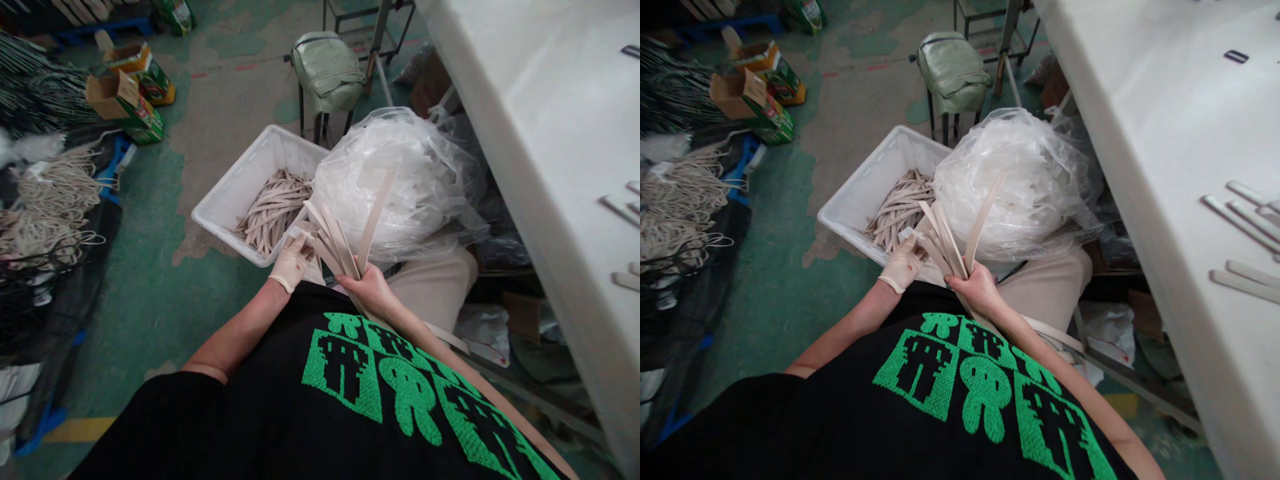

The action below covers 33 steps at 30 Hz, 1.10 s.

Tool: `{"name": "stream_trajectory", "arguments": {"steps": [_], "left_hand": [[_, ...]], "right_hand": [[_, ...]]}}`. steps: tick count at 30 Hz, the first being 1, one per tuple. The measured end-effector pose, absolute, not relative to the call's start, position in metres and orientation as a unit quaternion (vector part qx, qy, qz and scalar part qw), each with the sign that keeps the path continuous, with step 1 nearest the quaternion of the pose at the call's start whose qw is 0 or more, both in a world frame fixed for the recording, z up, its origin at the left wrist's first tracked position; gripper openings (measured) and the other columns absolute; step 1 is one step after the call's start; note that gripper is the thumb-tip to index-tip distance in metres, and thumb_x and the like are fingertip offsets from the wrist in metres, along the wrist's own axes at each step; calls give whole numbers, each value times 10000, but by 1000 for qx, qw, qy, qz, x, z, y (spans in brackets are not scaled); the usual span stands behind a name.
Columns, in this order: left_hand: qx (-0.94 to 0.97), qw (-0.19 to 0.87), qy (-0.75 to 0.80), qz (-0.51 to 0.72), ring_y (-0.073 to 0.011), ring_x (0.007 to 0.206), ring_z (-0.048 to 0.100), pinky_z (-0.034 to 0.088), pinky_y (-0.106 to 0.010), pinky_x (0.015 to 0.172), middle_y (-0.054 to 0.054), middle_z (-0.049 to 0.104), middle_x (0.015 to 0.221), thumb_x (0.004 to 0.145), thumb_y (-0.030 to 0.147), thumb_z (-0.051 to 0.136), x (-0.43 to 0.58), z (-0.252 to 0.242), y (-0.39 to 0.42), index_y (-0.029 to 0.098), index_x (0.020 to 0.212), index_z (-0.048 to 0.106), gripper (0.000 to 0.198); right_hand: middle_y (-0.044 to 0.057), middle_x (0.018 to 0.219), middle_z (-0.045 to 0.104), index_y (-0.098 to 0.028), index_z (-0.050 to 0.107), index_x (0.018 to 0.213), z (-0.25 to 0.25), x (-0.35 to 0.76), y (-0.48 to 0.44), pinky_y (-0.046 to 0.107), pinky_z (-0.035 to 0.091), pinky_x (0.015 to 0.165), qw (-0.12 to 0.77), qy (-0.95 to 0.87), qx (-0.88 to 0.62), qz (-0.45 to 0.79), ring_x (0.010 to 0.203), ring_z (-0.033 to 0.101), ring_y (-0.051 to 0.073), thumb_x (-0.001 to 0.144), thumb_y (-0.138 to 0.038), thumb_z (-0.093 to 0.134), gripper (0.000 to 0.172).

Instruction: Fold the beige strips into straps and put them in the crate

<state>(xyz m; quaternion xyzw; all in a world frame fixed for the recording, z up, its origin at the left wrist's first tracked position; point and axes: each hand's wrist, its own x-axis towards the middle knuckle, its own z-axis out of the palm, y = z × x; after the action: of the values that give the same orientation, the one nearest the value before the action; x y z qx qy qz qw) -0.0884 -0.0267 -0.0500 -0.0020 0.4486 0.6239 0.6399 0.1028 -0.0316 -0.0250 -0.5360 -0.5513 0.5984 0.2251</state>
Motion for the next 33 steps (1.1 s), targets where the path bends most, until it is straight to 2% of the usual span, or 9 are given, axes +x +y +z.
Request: {"name": "stream_trajectory", "arguments": {"steps": [4,11,16,19,22,27,29,33], "left_hand": [[8,637,464,615,-123,745,672,478,-265,742,17,748,839,595,343,936,-89,-50,-27,219,903,693,411],[30,639,483,598,-123,694,658,485,-265,720,19,743,808,542,297,953,-81,-48,-35,207,861,700,417],[55,674,485,554,-196,793,699,509,-315,771,-29,747,810,566,319,940,-75,-50,-41,178,863,717,397],[22,651,496,575,-160,706,673,495,-286,713,-1,719,730,588,313,934,-92,-50,-39,184,824,692,362],[-4,625,503,597,-116,632,629,476,-258,669,28,709,717,611,282,925,-103,-47,-41,198,821,674,338],[28,686,468,556,-150,709,667,500,-287,727,-21,745,799,553,314,953,-85,-43,-52,174,841,709,403],[29,672,473,570,-149,710,668,497,-286,724,-14,743,788,563,311,949,-87,-43,-51,184,838,710,386],[1,615,503,607,-112,628,633,481,-255,650,30,723,727,576,256,940,-102,-44,-48,203,805,684,348]], "right_hand": [[41,854,733,-166,677,956,-36,103,-34,335,526,757,237,-567,-532,583,779,664,213,696,-375,707,335],[7,783,708,-177,677,934,-42,97,-25,317,507,710,223,-590,-525,572,715,630,193,701,-363,713,300],[5,733,688,-175,680,890,-32,85,-12,294,495,642,209,-580,-509,600,659,612,179,675,-355,704,282],[1,697,668,-177,670,862,-16,92,-14,285,477,600,167,-590,-470,634,630,590,172,674,-340,708,252],[-7,683,639,-190,633,778,-5,98,-17,286,467,612,177,-610,-466,615,644,571,170,698,-365,704,206],[6,721,660,-178,651,808,-7,87,-9,297,475,656,226,-628,-470,577,689,584,184,723,-372,674,213],[-1,705,651,-180,656,818,-6,85,-7,293,462,642,212,-638,-464,577,673,575,181,728,-370,677,212],[-17,637,586,-202,602,706,-1,88,-9,298,429,615,182,-666,-442,572,627,536,174,722,-387,684,203]]}}
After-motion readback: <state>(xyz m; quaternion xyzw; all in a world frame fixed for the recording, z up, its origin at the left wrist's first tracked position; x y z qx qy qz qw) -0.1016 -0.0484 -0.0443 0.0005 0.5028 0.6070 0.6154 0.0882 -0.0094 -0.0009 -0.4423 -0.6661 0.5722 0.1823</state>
